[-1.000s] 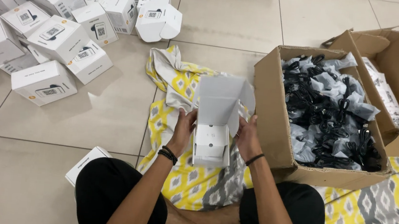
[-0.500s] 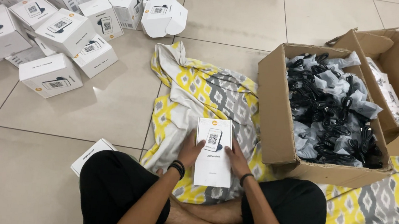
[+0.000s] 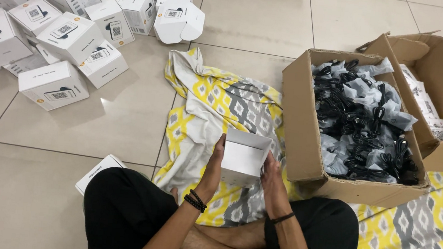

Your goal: The person sits on the floor and repeatedly packs small white boxes. They open each box, place a black cable wrapped in a plastic bag inside, close the box, and set it aside. The process is repeated for multiple boxes.

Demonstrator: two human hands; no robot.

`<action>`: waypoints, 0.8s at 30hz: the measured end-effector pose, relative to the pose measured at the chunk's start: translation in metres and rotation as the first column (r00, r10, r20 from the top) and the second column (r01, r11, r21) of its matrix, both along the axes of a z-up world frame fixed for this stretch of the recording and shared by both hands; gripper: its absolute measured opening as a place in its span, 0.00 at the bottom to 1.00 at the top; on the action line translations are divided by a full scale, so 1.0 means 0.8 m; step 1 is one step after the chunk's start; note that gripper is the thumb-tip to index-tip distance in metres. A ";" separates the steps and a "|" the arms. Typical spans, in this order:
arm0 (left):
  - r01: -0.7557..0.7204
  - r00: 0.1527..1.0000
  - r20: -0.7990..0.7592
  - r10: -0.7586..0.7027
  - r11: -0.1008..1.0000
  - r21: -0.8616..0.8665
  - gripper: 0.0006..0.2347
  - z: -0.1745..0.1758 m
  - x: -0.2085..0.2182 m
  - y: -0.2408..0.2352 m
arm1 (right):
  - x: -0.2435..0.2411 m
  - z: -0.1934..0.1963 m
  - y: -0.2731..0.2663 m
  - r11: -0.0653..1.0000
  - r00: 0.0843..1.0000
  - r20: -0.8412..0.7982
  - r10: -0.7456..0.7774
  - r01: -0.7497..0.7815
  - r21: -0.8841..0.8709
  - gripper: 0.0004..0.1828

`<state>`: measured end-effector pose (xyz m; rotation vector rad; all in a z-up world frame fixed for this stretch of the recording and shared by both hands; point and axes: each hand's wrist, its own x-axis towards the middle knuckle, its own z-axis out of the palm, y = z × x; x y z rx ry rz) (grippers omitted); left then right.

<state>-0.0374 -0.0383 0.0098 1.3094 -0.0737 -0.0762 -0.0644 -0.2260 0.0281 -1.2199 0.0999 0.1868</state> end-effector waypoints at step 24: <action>-0.034 0.995 -0.089 0.041 0.996 0.081 0.29 0.009 -0.006 0.015 | 0.007 -0.025 0.013 0.932 0.945 -0.075 -0.317 0.297 -0.207 0.30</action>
